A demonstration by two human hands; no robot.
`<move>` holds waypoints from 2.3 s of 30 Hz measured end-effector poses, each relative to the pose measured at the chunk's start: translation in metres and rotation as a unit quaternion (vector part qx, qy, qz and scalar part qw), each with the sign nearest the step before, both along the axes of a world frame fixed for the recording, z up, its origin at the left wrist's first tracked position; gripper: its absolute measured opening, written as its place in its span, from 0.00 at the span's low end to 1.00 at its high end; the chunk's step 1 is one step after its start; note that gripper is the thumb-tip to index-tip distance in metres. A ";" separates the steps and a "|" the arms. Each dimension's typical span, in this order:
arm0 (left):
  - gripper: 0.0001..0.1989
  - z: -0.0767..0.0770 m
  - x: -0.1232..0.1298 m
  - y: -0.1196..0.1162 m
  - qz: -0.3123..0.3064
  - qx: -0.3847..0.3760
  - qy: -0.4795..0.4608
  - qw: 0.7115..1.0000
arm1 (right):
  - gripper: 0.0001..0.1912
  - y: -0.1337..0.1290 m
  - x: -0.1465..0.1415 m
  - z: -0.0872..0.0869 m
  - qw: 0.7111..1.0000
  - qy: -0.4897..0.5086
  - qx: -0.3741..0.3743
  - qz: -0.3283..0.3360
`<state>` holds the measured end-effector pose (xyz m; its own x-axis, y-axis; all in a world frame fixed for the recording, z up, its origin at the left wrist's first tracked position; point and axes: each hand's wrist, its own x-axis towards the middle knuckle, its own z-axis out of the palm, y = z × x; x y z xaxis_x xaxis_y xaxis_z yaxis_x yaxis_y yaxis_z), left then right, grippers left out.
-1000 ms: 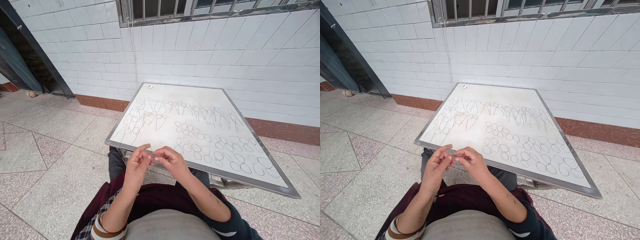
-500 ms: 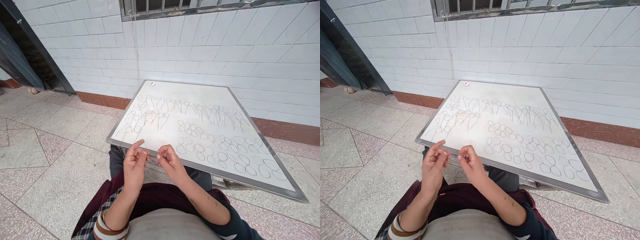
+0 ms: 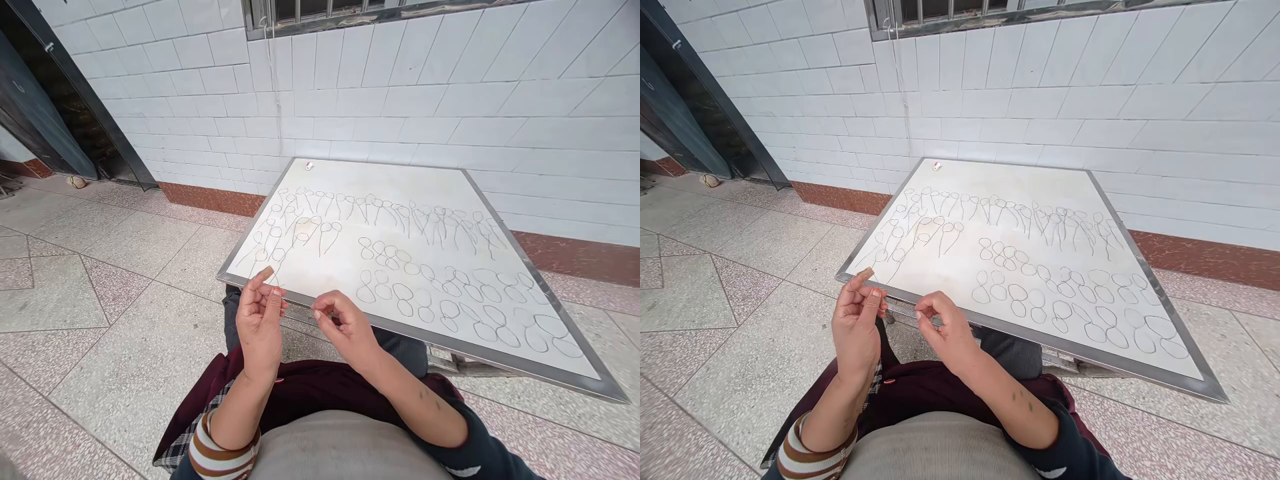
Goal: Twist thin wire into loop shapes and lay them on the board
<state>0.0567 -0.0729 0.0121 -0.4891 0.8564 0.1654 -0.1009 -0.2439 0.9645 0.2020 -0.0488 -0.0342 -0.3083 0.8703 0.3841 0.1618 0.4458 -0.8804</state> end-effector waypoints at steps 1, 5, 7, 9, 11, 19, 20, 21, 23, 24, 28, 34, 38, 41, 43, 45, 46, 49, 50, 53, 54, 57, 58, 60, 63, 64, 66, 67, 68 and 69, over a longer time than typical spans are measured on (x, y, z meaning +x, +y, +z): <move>0.16 0.000 -0.001 0.000 0.001 -0.007 0.015 1.000 | 0.01 0.002 0.001 0.002 0.996 -0.053 0.067 -0.018; 0.16 0.000 -0.003 0.000 -0.012 -0.018 0.041 0.999 | 0.08 0.007 0.003 0.010 0.947 -0.177 0.261 -0.061; 0.16 -0.001 -0.003 0.000 -0.020 -0.017 0.040 0.999 | 0.12 0.008 0.001 0.012 0.929 -0.199 0.302 -0.074; 0.16 -0.002 -0.003 0.001 -0.021 -0.016 0.038 0.999 | 0.10 0.007 -0.001 0.012 0.923 -0.214 0.314 -0.062; 0.16 -0.003 -0.002 0.002 -0.018 -0.015 0.034 0.999 | 0.06 0.006 -0.004 0.009 0.923 -0.233 0.305 -0.036; 0.16 -0.007 0.000 0.005 -0.015 0.008 -0.010 1.000 | 0.14 0.005 -0.014 -0.003 0.921 -0.297 0.251 0.003; 0.16 -0.007 -0.001 0.005 -0.014 0.010 -0.012 1.000 | 0.14 0.004 -0.015 -0.005 0.921 -0.301 0.248 -0.004; 0.17 -0.008 -0.001 0.006 -0.012 0.012 -0.015 1.000 | 0.14 0.003 -0.016 -0.007 0.920 -0.305 0.246 -0.015; 0.18 -0.008 -0.002 0.005 -0.007 0.017 -0.020 1.000 | 0.14 0.000 -0.019 -0.012 0.920 -0.307 0.240 -0.032; 0.18 -0.008 -0.002 0.005 -0.005 0.019 -0.020 1.000 | 0.14 -0.002 -0.020 -0.014 0.922 -0.304 0.237 -0.039; 0.18 -0.005 -0.004 0.001 0.000 0.020 -0.009 1.000 | 0.13 -0.009 -0.025 -0.018 0.937 -0.272 0.217 -0.040; 0.17 0.000 -0.008 -0.005 0.020 0.029 0.021 0.999 | 0.14 -0.023 -0.032 -0.012 0.950 -0.245 0.193 -0.029; 0.17 0.005 -0.018 -0.007 0.029 0.036 0.019 0.999 | 0.15 -0.030 -0.033 -0.021 0.951 -0.266 0.160 0.003; 0.21 0.011 -0.030 -0.010 0.023 0.054 0.009 0.998 | 0.15 -0.023 -0.022 -0.025 0.964 -0.256 0.054 0.051; 0.25 0.014 -0.035 -0.011 -0.023 0.045 0.008 0.999 | 0.15 -0.014 -0.013 -0.015 0.982 -0.173 -0.054 0.047; 0.28 0.014 -0.035 -0.013 -0.090 0.020 0.006 0.996 | 0.14 -0.005 -0.008 0.003 0.991 -0.060 -0.119 0.019; 0.30 0.014 -0.033 -0.014 -0.122 0.008 0.001 0.993 | 0.14 -0.001 -0.007 0.014 0.990 -0.017 -0.136 0.039; 0.33 0.009 -0.023 -0.014 -0.187 -0.018 -0.023 0.982 | 0.12 0.005 -0.015 0.037 0.978 0.093 -0.161 0.097; 0.34 0.007 -0.020 -0.014 -0.197 -0.025 -0.031 0.980 | 0.11 0.005 -0.018 0.040 0.969 0.130 -0.176 0.116; 0.34 0.003 -0.016 -0.013 -0.214 -0.044 -0.049 0.975 | 0.09 0.004 -0.025 0.037 0.942 0.195 -0.224 0.153; 0.34 0.002 -0.016 -0.012 -0.224 -0.050 -0.058 0.972 | 0.08 0.003 -0.025 0.035 0.939 0.200 -0.233 0.155; 0.32 -0.001 -0.017 -0.010 -0.259 -0.065 -0.093 0.959 | 0.08 0.005 -0.020 0.029 0.946 0.188 -0.233 0.126; 0.32 -0.002 -0.018 -0.009 -0.266 -0.070 -0.102 0.956 | 0.08 0.007 -0.017 0.028 0.949 0.181 -0.229 0.116; 0.31 -0.004 -0.018 -0.007 -0.279 -0.078 -0.114 0.950 | 0.08 0.010 -0.013 0.026 0.954 0.171 -0.222 0.104; 0.30 -0.007 -0.018 -0.005 -0.304 -0.091 -0.133 0.939 | 0.08 0.013 -0.010 0.024 0.954 0.169 -0.222 0.108; 0.30 -0.008 -0.017 -0.005 -0.311 -0.095 -0.139 0.935 | 0.07 0.013 -0.010 0.024 0.953 0.171 -0.226 0.110; 0.30 -0.009 -0.016 -0.005 -0.314 -0.102 -0.144 0.933 | 0.07 0.012 -0.010 0.023 0.951 0.175 -0.234 0.105; 0.31 -0.009 -0.015 -0.005 -0.312 -0.104 -0.140 0.934 | 0.06 0.011 -0.010 0.024 0.951 0.177 -0.235 0.100; 0.31 -0.008 -0.014 -0.005 -0.310 -0.105 -0.133 0.936 | 0.06 0.010 -0.009 0.024 0.951 0.179 -0.235 0.095; 0.31 -0.008 -0.013 -0.005 -0.307 -0.107 -0.123 0.938 | 0.06 0.009 -0.009 0.024 0.951 0.182 -0.233 0.092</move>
